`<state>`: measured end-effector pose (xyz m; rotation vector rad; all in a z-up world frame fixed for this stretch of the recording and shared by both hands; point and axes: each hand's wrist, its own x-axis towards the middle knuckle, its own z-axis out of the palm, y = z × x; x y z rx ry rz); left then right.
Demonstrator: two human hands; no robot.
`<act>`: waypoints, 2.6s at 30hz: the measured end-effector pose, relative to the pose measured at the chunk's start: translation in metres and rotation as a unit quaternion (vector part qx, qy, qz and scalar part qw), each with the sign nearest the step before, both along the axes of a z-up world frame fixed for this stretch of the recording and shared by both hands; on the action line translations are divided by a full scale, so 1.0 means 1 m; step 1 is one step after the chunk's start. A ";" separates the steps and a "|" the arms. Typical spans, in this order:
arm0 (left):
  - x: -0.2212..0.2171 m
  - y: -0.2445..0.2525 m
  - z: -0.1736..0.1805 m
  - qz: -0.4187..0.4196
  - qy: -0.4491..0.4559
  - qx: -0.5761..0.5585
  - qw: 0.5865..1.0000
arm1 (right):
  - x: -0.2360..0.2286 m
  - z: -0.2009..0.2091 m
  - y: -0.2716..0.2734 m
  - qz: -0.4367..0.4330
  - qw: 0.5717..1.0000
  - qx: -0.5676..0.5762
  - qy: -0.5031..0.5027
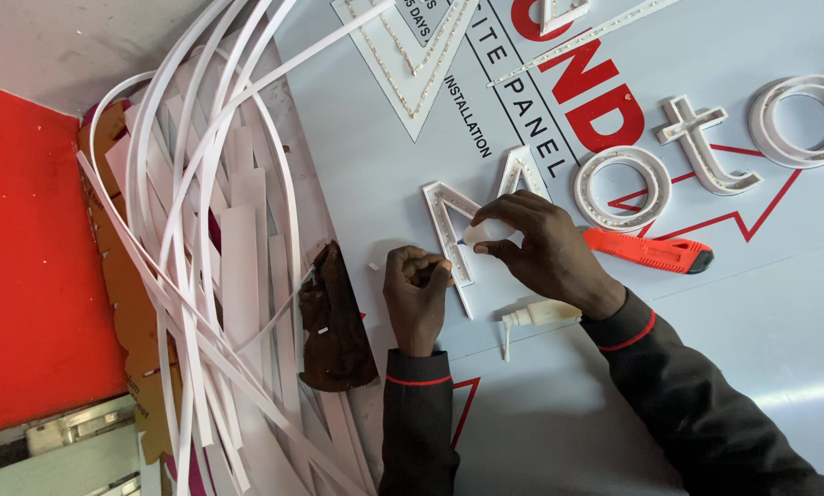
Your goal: The person assembles white plastic letters on a workbench, using a utility knife to trim excess material and a glue gun to apply adhesive. They handle the letters and tools with both hands, focusing on the letter 'M' and other components laid out on the surface.
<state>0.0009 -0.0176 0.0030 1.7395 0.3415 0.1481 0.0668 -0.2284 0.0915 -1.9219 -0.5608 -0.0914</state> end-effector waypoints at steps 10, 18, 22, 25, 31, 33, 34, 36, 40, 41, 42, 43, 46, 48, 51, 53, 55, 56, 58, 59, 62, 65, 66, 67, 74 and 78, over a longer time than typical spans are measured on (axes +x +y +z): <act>-0.001 0.003 -0.006 -0.017 0.001 0.010 1.000 | 0.001 -0.008 0.001 -0.011 1.000 -0.005 0.013; -0.001 0.001 0.006 -0.006 0.014 0.012 1.000 | 0.004 -0.026 0.011 -0.077 0.997 0.006 -0.005; 0.001 0.001 0.000 -0.005 0.014 0.005 1.000 | 0.008 -0.030 0.015 -0.087 0.996 0.007 -0.006; 0.000 -0.001 0.002 -0.001 0.005 0.009 1.000 | 0.011 -0.030 0.017 -0.092 0.996 0.016 0.000; 0.000 -0.001 -0.001 0.003 0.018 -0.009 1.000 | 0.019 -0.035 0.022 -0.091 0.995 0.026 -0.037; 0.000 0.000 -0.004 -0.002 0.013 -0.004 1.000 | 0.022 -0.034 0.024 -0.092 0.994 0.020 -0.049; -0.001 0.000 -0.003 0.001 0.011 -0.005 1.000 | 0.022 -0.035 0.024 -0.090 0.995 0.019 -0.051; -0.001 0.000 -0.001 -0.005 0.006 -0.005 1.000 | 0.023 -0.037 0.024 -0.089 0.993 0.028 -0.067; -0.001 -0.001 0.004 -0.009 -0.002 0.003 1.000 | 0.014 -0.021 0.025 -0.106 0.993 0.035 -0.032; -0.002 -0.001 0.006 -0.010 0.002 0.005 1.000 | 0.011 -0.020 0.022 -0.104 0.994 0.040 -0.004; -0.002 -0.001 0.007 -0.011 0.006 0.007 1.000 | 0.008 -0.018 0.020 -0.102 0.993 0.045 0.025; -0.001 -0.001 0.002 -0.003 0.005 0.005 1.000 | 0.008 -0.019 0.014 -0.094 0.994 0.043 0.024; -0.002 0.002 -0.007 -0.006 0.005 0.012 1.000 | 0.006 -0.027 -0.001 -0.106 0.984 0.062 0.127; -0.005 0.003 0.001 -0.021 -0.013 -0.007 1.000 | 0.007 -0.036 -0.011 -0.155 0.959 0.144 0.188; -0.006 0.006 0.004 -0.039 -0.027 0.001 0.999 | 0.006 -0.027 -0.004 -0.174 0.933 0.233 0.212; -0.006 0.007 0.004 -0.038 -0.022 0.000 0.999 | 0.009 -0.036 0.000 -0.153 0.926 0.265 0.220; -0.005 0.007 -0.001 -0.039 -0.016 -0.001 0.999 | 0.018 -0.039 0.005 -0.134 0.917 0.298 0.228; -0.004 0.006 -0.006 -0.039 -0.019 -0.001 0.999 | 0.025 -0.037 0.010 -0.103 0.939 0.259 0.201; -0.006 0.007 -0.008 -0.037 -0.019 -0.002 0.999 | 0.040 -0.037 0.016 -0.072 0.957 0.218 0.175; -0.006 0.007 -0.005 -0.041 -0.024 -0.004 0.999 | 0.050 -0.038 0.017 -0.058 0.987 0.114 0.100; -0.005 0.006 -0.007 -0.040 -0.029 -0.012 0.999 | 0.080 -0.051 0.029 -0.037 0.999 -0.004 -0.016; -0.005 0.007 -0.006 -0.037 -0.030 -0.013 0.999 | 0.095 -0.064 0.040 -0.035 0.998 -0.003 -0.060; -0.005 0.007 -0.005 -0.036 -0.030 -0.010 0.999 | 0.098 -0.068 0.043 -0.037 0.997 0.008 -0.063; -0.004 0.007 -0.009 -0.036 -0.031 -0.011 0.999 | 0.100 -0.068 0.044 -0.037 0.997 0.006 -0.063; -0.002 0.007 -0.008 -0.038 -0.036 -0.021 0.998 | 0.102 -0.075 0.037 -0.030 0.998 -0.006 -0.052; -0.005 0.009 -0.005 -0.046 -0.034 -0.003 0.998 | 0.097 -0.085 0.027 -0.041 0.998 -0.034 -0.035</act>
